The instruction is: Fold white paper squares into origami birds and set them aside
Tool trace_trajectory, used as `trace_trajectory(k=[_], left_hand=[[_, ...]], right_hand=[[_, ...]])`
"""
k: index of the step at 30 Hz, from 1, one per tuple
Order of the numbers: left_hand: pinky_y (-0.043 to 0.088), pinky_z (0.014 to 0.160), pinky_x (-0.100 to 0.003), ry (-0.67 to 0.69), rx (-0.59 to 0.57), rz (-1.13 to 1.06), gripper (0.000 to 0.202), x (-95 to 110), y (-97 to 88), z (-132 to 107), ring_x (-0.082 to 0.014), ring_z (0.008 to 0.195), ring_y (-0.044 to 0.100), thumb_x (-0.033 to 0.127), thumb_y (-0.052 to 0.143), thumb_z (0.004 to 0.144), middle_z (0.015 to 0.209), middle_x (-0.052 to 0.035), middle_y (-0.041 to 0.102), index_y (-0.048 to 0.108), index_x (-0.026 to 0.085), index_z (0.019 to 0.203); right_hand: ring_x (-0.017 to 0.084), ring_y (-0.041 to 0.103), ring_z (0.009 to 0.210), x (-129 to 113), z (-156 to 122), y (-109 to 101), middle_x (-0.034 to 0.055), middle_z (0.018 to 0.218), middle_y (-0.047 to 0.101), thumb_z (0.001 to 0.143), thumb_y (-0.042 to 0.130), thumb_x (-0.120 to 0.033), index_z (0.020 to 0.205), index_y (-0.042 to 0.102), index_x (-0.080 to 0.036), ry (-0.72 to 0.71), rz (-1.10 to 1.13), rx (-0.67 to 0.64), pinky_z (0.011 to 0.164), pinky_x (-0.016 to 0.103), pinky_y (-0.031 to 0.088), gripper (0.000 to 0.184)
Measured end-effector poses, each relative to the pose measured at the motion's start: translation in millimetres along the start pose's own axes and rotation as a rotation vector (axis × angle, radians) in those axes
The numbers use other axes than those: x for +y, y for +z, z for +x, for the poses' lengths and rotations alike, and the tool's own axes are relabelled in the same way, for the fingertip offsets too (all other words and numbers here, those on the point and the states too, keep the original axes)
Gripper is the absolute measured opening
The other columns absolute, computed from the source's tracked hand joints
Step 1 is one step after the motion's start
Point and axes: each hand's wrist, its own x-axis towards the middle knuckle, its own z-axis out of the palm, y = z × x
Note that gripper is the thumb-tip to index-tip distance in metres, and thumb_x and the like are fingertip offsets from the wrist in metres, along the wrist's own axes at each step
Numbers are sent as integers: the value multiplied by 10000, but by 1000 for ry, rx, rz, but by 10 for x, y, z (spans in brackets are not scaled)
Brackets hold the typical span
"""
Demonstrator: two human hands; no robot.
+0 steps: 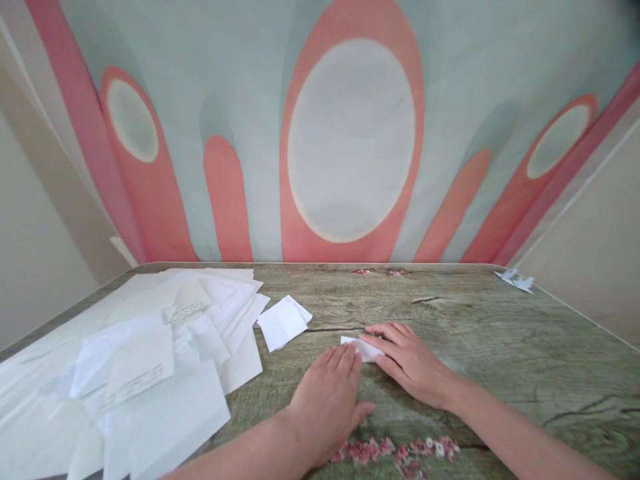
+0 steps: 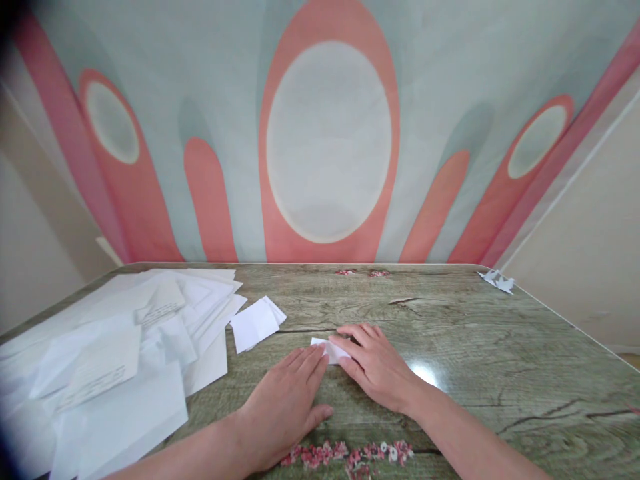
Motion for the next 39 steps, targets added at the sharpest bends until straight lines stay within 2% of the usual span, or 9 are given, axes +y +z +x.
trace_trajectory(k=[4,11,16,21,29,35,39], left_hand=[[257,1039,-395,-23,6,-62,651,-41,-56,29,-269,1270,327,570,331,846,1376,-135,383,399,111,1303],[243,1037,-400,-44,4,-137,715,-105,-50,24,-275,1283,294,604,265,842,1383,-157,361,363,80,1317],[239,1032,-402,-38,1,-144,686,-111,-82,24,-273,1267,319,601,278,841,1370,-150,383,391,101,1297],[238,1032,-400,-31,-13,-120,676,-104,-138,37,-270,1261,331,592,295,844,1364,-151,392,397,98,1294],[249,1025,-414,-18,-32,-52,699,-103,-128,50,-276,1256,337,602,297,840,1361,-162,393,404,79,1292],[238,1025,-414,4,-6,-17,702,-121,-97,51,-273,1257,333,608,294,838,1364,-158,391,405,83,1290],[242,1012,-422,0,15,-4,654,-155,-81,55,-276,1224,368,606,330,829,1323,-137,447,447,126,1257]], right_hand=[[270,387,1146,-43,-16,-23,105,1265,464,874,445,-347,1223,509,-246,-63,-92,68,931,476,343,369],[281,392,1146,-133,-15,-41,93,1185,549,859,477,-351,1186,543,-216,-163,-137,33,965,487,293,360],[293,376,1163,-159,4,-41,84,1192,551,864,471,-377,1204,531,-222,-154,-135,-6,968,502,282,378],[287,383,1166,-183,16,-54,85,1177,557,856,487,-394,1182,551,-239,-134,-120,13,964,498,302,367],[294,340,1229,-155,-9,-108,93,1135,580,853,508,-377,987,657,-203,-146,-155,54,971,497,315,266],[290,368,1215,-87,-55,-161,80,1056,623,839,538,-380,891,681,-196,-132,-186,24,969,493,315,239],[284,399,1188,-48,-70,-172,77,1017,631,828,555,-373,878,692,-208,-128,-167,29,950,486,333,220]])
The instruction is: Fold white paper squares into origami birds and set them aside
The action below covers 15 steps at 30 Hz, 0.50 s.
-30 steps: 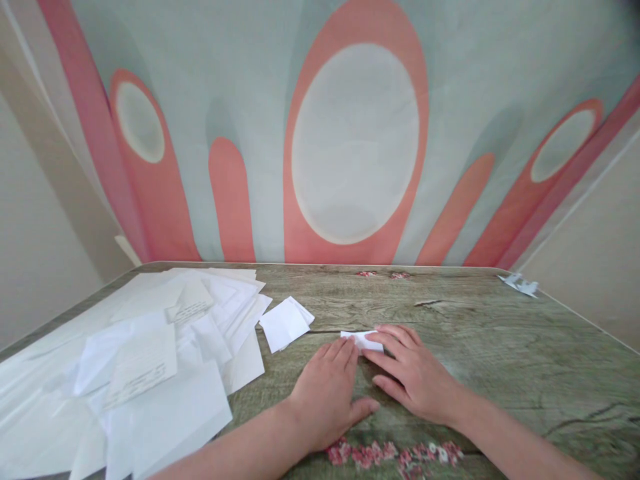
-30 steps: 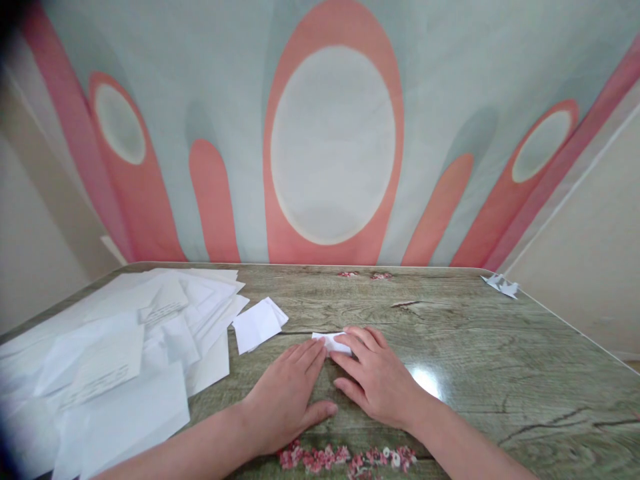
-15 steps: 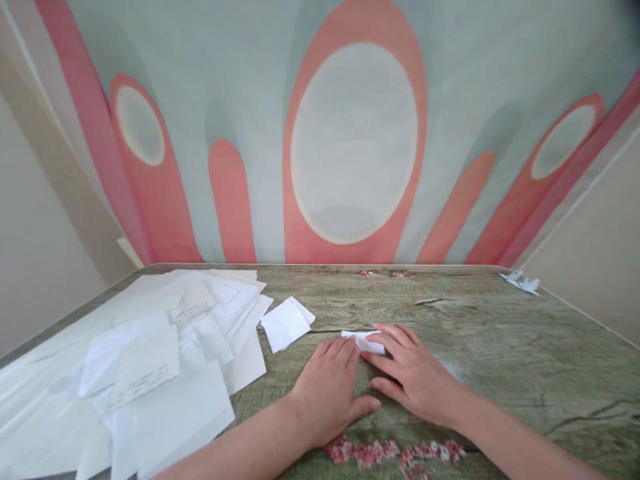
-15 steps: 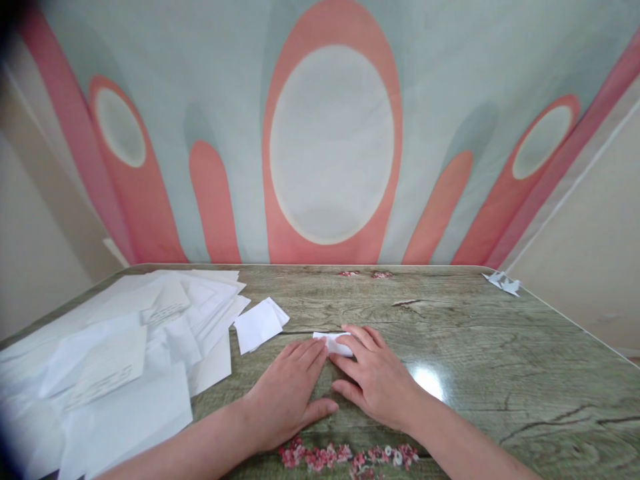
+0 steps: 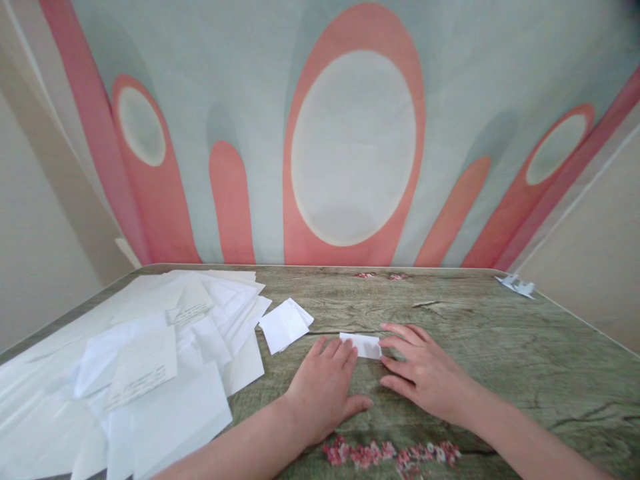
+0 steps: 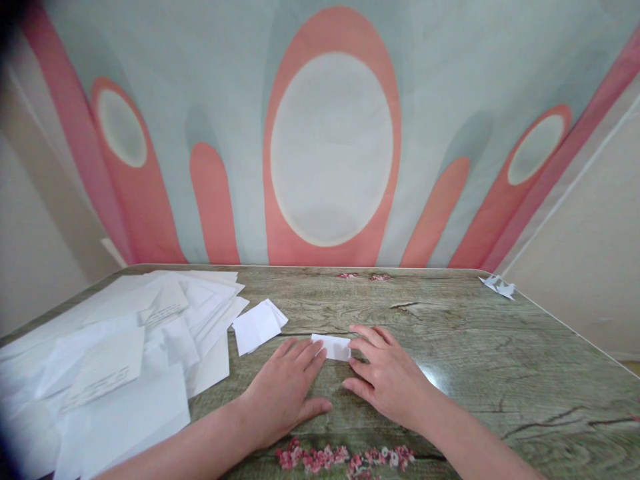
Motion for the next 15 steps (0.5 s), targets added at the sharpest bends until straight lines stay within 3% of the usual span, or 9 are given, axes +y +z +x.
trace_trajectory(k=[4,9,15], left_hand=[[241,1000,-438,3,10,-2,612,-25,-9,6,-272,1167,420,605,360,819,1261,-119,495,449,186,1256],[288,962,-430,3,35,-7,535,-17,-50,12,-265,1110,447,571,414,816,1162,-80,539,452,252,1243],[330,939,-436,-2,58,-40,514,-13,-32,11,-281,1109,440,550,436,817,1174,-86,516,453,241,1227]], right_hand=[[260,457,1124,-9,-4,12,66,1019,627,843,536,-334,874,696,-231,27,66,45,926,462,354,193],[215,534,985,-83,21,18,62,1009,630,883,461,-280,998,643,-242,83,158,66,875,416,397,219],[217,494,1047,-13,88,144,82,1146,540,861,481,-257,1160,519,-216,220,192,38,899,390,402,304]])
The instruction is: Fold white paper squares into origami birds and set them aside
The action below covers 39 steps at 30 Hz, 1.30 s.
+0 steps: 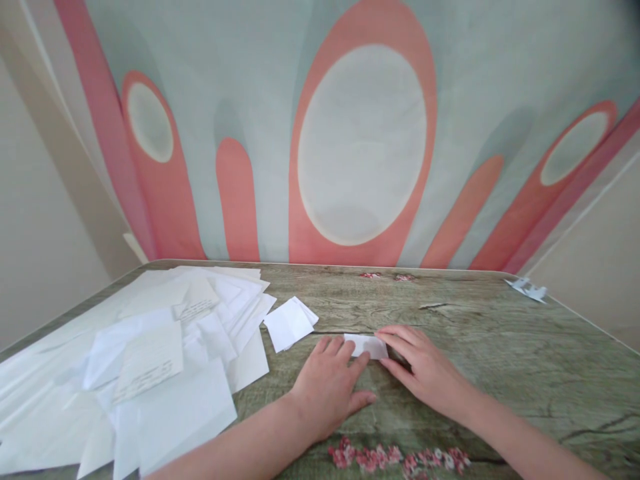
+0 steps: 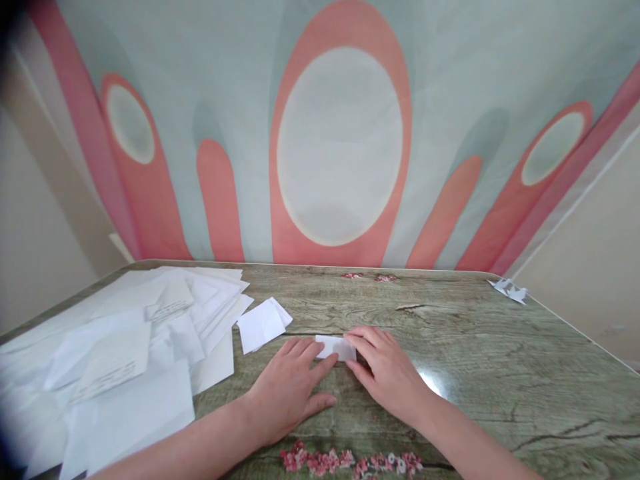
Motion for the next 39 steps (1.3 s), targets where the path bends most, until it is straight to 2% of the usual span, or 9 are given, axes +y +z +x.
trace_trajectory(k=[3,8,12,18,22,26,30,32,39], left_hand=[[335,946,-437,-20,9,-30,487,12,43,-3,-282,1139,422,530,411,837,1188,-99,501,460,217,1208],[338,957,-431,-78,43,-120,382,21,87,-7,-265,1129,428,459,429,853,1152,-102,505,497,173,1097],[376,934,-385,-139,113,-308,245,-55,123,7,-217,1063,471,281,453,854,1112,-72,500,461,187,1081],[404,912,-367,-205,247,-578,352,-193,256,51,-209,1044,483,170,527,770,1107,-71,484,420,207,1103],[389,920,-387,-225,303,-680,398,-194,321,67,-219,1048,484,199,542,771,1107,-82,499,401,198,1143],[414,862,-329,-292,369,-881,393,-194,320,111,-183,963,523,220,552,782,1062,-69,539,406,189,1145],[420,653,-255,-344,326,-1036,170,-228,296,157,-138,694,517,323,532,808,754,-11,562,521,158,847],[386,594,-236,-333,300,-1076,230,-244,290,169,-120,622,467,359,511,818,649,12,510,504,154,712],[333,562,-221,-323,313,-1081,227,-244,258,170,-104,601,402,331,481,837,622,31,440,485,152,696]], right_hand=[[218,493,1042,84,103,33,91,1153,516,833,524,-299,1187,486,-206,34,40,-71,899,380,405,368],[215,512,954,85,346,-18,67,1009,556,712,645,-306,996,560,-196,76,45,-197,822,343,419,316],[193,551,783,29,494,-39,30,847,603,590,712,-318,894,567,-190,244,61,-304,634,266,411,360],[147,518,593,44,522,-8,-3,668,610,515,736,-406,757,607,-171,392,94,-434,473,216,288,362],[114,467,529,80,451,-19,-25,559,549,635,647,-336,632,610,-153,334,245,-431,461,207,261,186],[90,388,493,9,386,-13,-42,510,464,743,560,-354,588,562,-144,311,483,-343,455,202,250,261],[99,381,539,-131,332,100,-31,560,459,769,554,-415,650,566,-134,321,712,-158,492,205,288,306],[108,393,564,-184,302,171,-23,585,476,767,566,-409,665,576,-132,327,762,-97,517,211,313,295],[109,403,581,-167,214,257,-26,631,485,808,531,-421,741,572,-155,323,856,-23,531,212,324,277]])
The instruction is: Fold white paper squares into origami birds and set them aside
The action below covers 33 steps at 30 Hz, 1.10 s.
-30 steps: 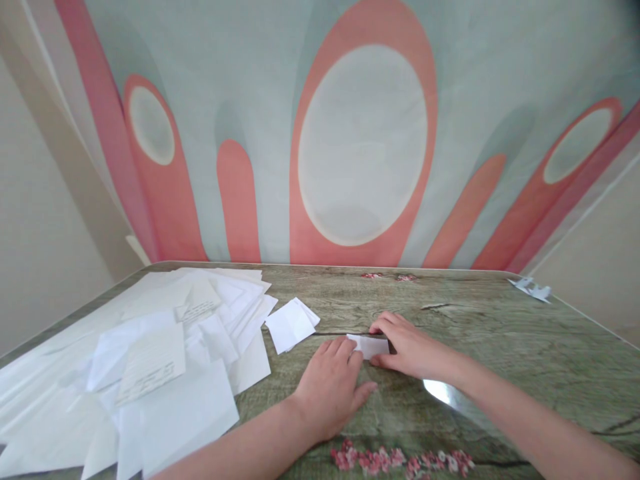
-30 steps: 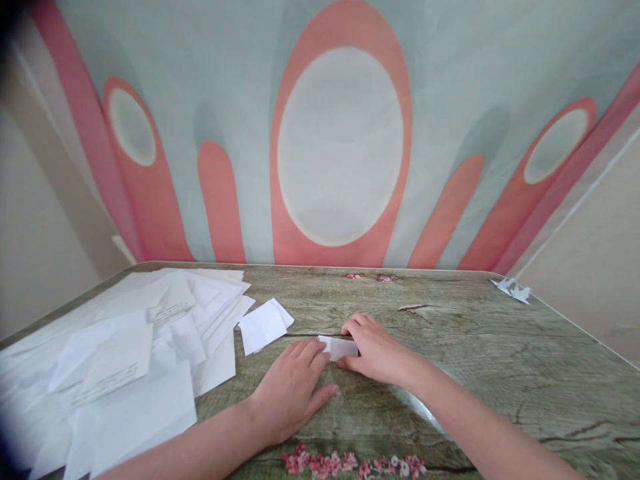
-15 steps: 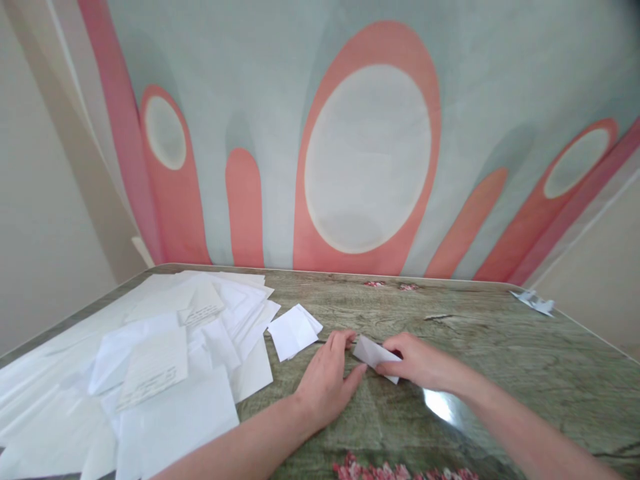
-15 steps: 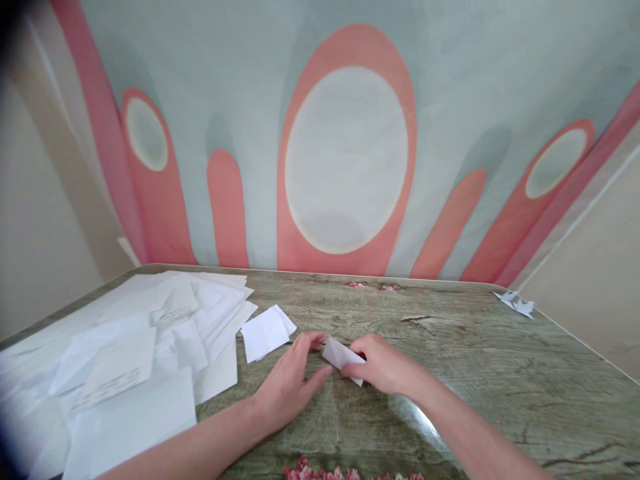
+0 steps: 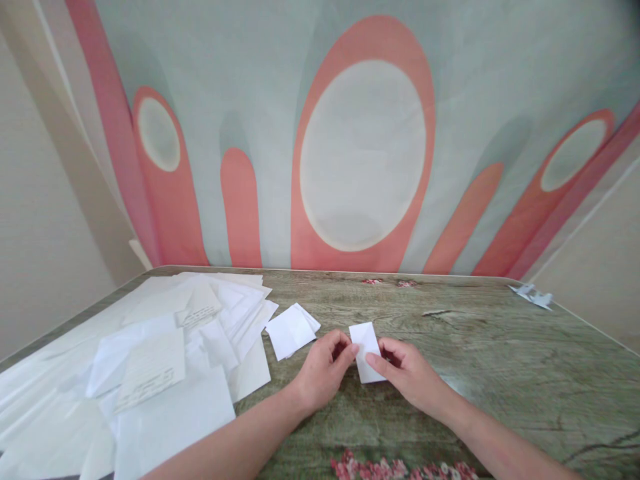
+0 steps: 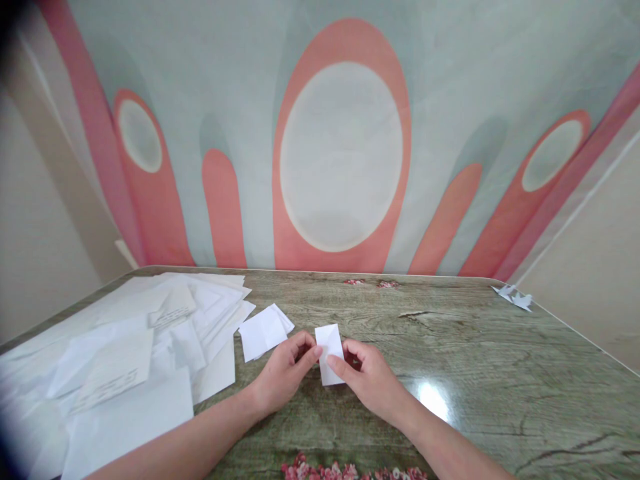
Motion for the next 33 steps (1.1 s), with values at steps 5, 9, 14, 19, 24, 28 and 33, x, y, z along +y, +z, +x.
trace_trajectory(k=[5,9,14,19,24,28,33], left_hand=[[376,599,-227,1,9,-94,122,26,28,-23,-109,637,462,274,521,815,689,18,495,488,159,794],[431,659,-244,29,45,-263,460,49,56,-40,-117,724,538,171,600,744,924,-21,538,370,203,1141],[441,700,-255,42,14,-151,458,61,48,-44,-139,775,553,125,649,689,908,-27,564,465,195,1103],[450,647,-248,-23,67,-123,386,35,42,-31,-132,703,554,166,652,694,820,-17,583,506,166,1052],[448,653,-248,-50,55,-154,328,-13,53,-19,-129,700,556,191,621,732,793,-22,593,527,156,1044],[438,625,-241,-54,39,-184,331,-15,56,-9,-123,668,547,212,632,729,751,-16,591,528,148,1037],[434,619,-240,-45,15,-213,338,-1,49,-4,-123,678,546,231,636,727,771,-25,597,525,144,1035]], right_hand=[[89,337,521,51,-9,-27,-49,547,385,820,515,-426,612,493,-162,10,-50,100,481,207,265,337],[88,347,511,57,-11,31,-45,541,399,821,513,-430,625,524,-158,17,-41,139,470,207,262,336],[84,364,449,27,-23,89,-50,502,409,840,471,-452,650,533,-165,67,21,122,435,209,270,350],[103,442,487,13,-41,93,-31,546,473,875,396,-470,741,518,-173,58,89,96,466,217,343,348],[122,480,566,39,-48,53,-28,634,488,885,404,-433,922,452,-204,-12,134,216,494,223,372,237],[125,501,615,38,-45,24,-1,740,532,881,428,-401,936,445,-211,-56,85,235,539,236,395,198],[147,530,688,55,-30,21,24,825,568,859,475,-381,973,437,-218,-77,94,249,603,261,435,202]])
